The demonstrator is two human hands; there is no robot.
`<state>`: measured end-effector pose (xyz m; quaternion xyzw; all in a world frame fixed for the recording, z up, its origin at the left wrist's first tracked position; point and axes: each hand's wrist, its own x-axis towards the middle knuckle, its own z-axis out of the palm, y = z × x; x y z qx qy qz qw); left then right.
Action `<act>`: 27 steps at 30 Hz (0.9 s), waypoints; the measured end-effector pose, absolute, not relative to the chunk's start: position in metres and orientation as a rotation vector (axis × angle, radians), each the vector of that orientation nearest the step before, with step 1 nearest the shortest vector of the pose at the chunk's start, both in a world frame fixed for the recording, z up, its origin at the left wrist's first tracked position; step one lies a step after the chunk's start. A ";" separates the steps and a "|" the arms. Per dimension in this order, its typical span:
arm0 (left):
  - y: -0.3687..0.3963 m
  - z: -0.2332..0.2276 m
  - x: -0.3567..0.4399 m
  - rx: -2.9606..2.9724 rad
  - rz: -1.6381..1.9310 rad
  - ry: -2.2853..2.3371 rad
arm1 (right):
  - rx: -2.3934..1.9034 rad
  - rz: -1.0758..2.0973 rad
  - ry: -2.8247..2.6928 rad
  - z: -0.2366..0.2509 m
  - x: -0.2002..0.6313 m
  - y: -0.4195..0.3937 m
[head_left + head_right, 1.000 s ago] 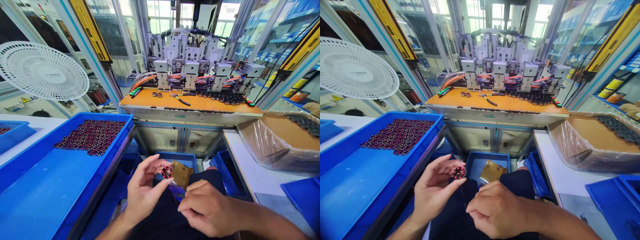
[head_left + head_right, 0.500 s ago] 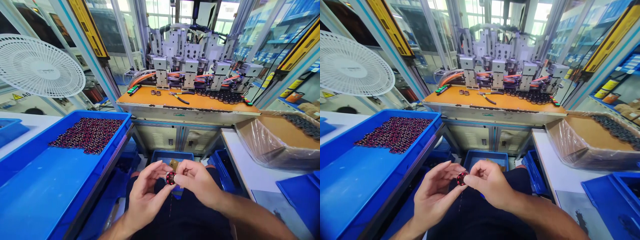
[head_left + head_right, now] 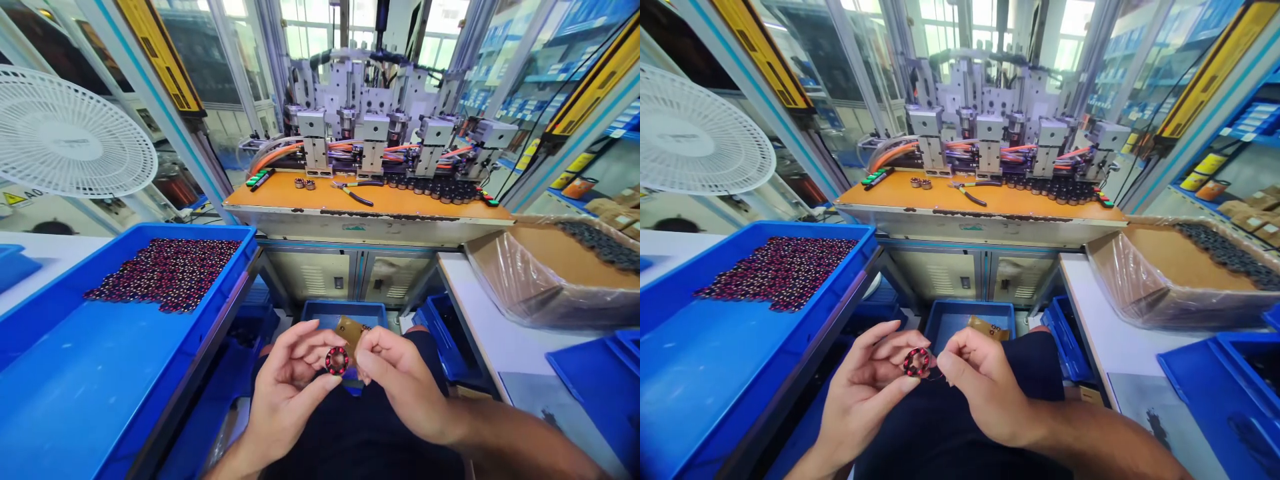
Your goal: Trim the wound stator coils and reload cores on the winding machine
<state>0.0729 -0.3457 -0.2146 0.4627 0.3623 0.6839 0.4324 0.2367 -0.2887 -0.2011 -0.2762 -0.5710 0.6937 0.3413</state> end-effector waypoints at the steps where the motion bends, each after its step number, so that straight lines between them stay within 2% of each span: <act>1: -0.345 -0.215 0.071 1.118 1.675 0.882 | -0.726 1.792 -1.501 -0.202 0.238 -0.289; 13: -0.344 -0.224 0.071 1.088 1.529 0.947 | -0.805 1.688 -1.783 -0.190 0.243 -0.281; 23: -0.344 -0.224 0.069 1.011 1.431 0.837 | -0.837 2.002 -1.765 -0.179 0.255 -0.262; 27: -0.347 -0.221 0.069 0.996 1.354 0.805 | -0.873 2.012 -1.737 -0.182 0.255 -0.258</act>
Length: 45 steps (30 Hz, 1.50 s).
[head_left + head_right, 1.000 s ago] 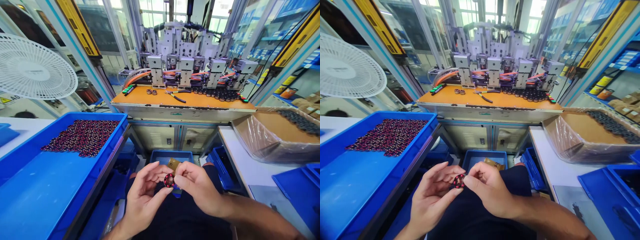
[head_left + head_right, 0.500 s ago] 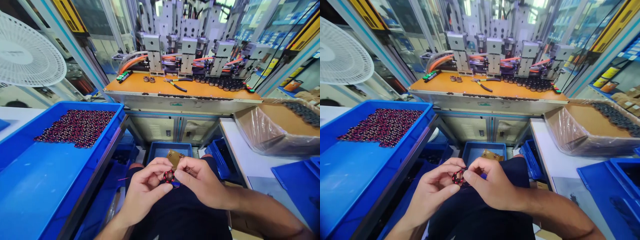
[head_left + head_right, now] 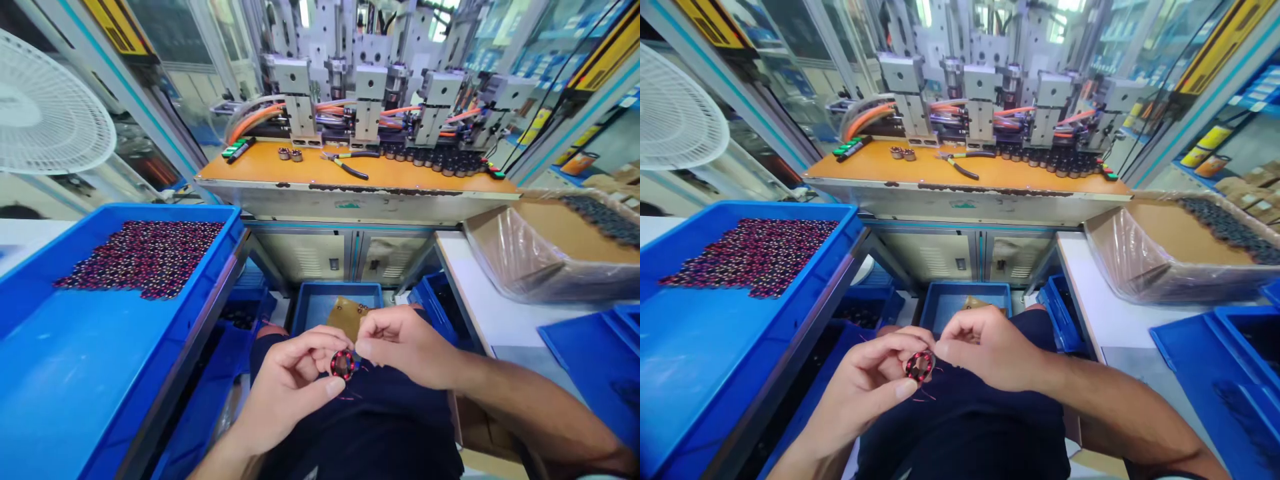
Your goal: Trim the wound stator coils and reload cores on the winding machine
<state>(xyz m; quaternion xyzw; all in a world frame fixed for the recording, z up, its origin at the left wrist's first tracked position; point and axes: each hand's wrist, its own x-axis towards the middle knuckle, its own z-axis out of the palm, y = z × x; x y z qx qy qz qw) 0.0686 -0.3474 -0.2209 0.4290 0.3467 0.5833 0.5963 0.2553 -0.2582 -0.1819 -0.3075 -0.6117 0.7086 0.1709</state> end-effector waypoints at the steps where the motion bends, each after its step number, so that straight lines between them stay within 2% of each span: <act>1: -0.349 -0.221 0.067 0.986 1.346 0.804 | -0.893 1.991 -1.770 -0.183 0.258 -0.256; 5: -0.352 -0.220 0.063 0.971 1.316 0.824 | -0.853 1.780 -1.990 -0.178 0.266 -0.244; 8: -0.350 -0.215 0.066 0.946 1.227 0.799 | -0.588 1.583 -2.148 -0.169 0.261 -0.239; 14: -0.350 -0.211 0.073 0.899 1.063 0.723 | -0.173 1.502 -2.317 -0.166 0.240 -0.235; 19: -0.353 -0.215 0.069 0.914 1.112 0.741 | -0.349 1.428 -2.282 -0.169 0.237 -0.243; 24: -0.353 -0.221 0.067 1.000 1.330 0.851 | -0.660 1.419 -2.131 -0.166 0.247 -0.252; 30: -0.351 -0.224 0.068 1.085 1.415 0.841 | -0.919 1.658 -2.041 -0.160 0.257 -0.259; 34: -0.349 -0.224 0.069 1.133 1.396 0.859 | -0.951 1.811 -2.072 -0.152 0.254 -0.261; 45: -0.350 -0.224 0.071 1.049 1.351 0.787 | -0.853 1.701 -2.273 -0.150 0.253 -0.262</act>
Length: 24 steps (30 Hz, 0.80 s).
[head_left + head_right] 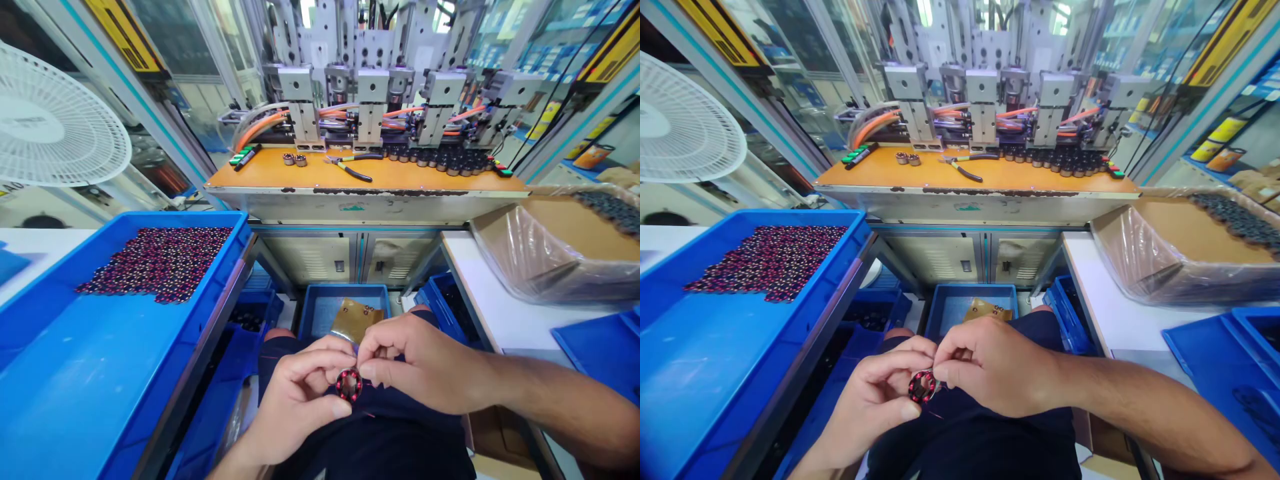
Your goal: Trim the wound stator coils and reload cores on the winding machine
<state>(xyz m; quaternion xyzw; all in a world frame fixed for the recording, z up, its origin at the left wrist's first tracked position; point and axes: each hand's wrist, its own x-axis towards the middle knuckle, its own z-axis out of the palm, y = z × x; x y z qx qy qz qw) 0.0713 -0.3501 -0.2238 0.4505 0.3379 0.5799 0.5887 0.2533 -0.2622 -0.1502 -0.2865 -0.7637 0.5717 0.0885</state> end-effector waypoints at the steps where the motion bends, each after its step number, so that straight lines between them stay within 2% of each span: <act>1: -0.350 -0.223 0.072 1.042 1.347 0.785 | -0.836 1.708 -2.262 -0.151 0.254 -0.263; 24: -0.351 -0.223 0.076 1.093 1.383 0.787 | -0.827 1.728 -2.168 -0.155 0.261 -0.275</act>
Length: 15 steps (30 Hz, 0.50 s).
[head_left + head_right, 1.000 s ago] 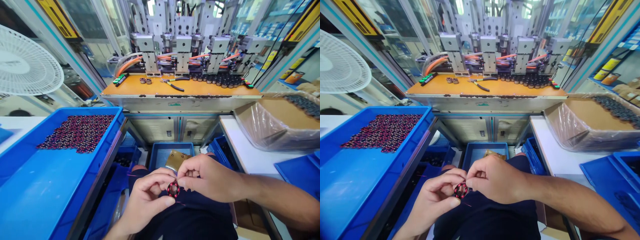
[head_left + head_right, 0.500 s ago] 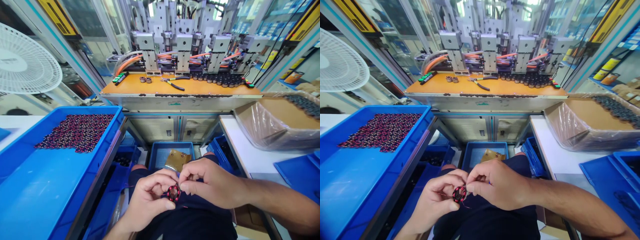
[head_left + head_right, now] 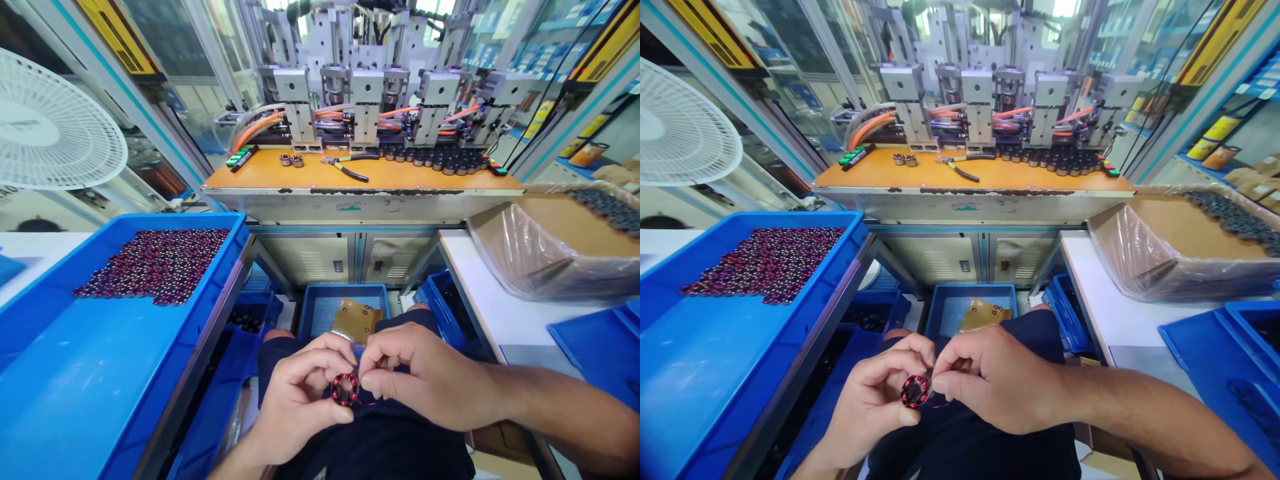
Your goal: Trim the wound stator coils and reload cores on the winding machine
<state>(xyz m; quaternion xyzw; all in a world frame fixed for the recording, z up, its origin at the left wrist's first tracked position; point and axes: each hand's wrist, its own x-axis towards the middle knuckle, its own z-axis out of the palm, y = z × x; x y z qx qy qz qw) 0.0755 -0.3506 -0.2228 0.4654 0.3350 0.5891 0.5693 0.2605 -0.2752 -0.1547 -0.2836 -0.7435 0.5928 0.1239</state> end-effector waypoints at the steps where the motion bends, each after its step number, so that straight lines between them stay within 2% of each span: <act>1: -0.351 -0.222 0.076 1.098 1.387 0.787 | -0.783 1.711 -2.235 -0.153 0.263 -0.275; 4: -0.351 -0.219 0.076 1.104 1.396 0.770 | -0.499 1.553 -2.577 -0.151 0.276 -0.269; 7: -0.350 -0.218 0.075 1.059 1.391 0.723 | -0.388 0.978 -2.760 -0.154 0.284 -0.262; 10: -0.350 -0.218 0.076 0.970 1.342 0.664 | -0.202 0.443 -2.629 -0.158 0.281 -0.259; 12: -0.351 -0.218 0.076 0.901 1.301 0.626 | -0.031 0.353 -2.548 -0.159 0.274 -0.259; 15: -0.352 -0.220 0.077 0.834 1.257 0.578 | 0.100 0.400 -2.500 -0.157 0.265 -0.261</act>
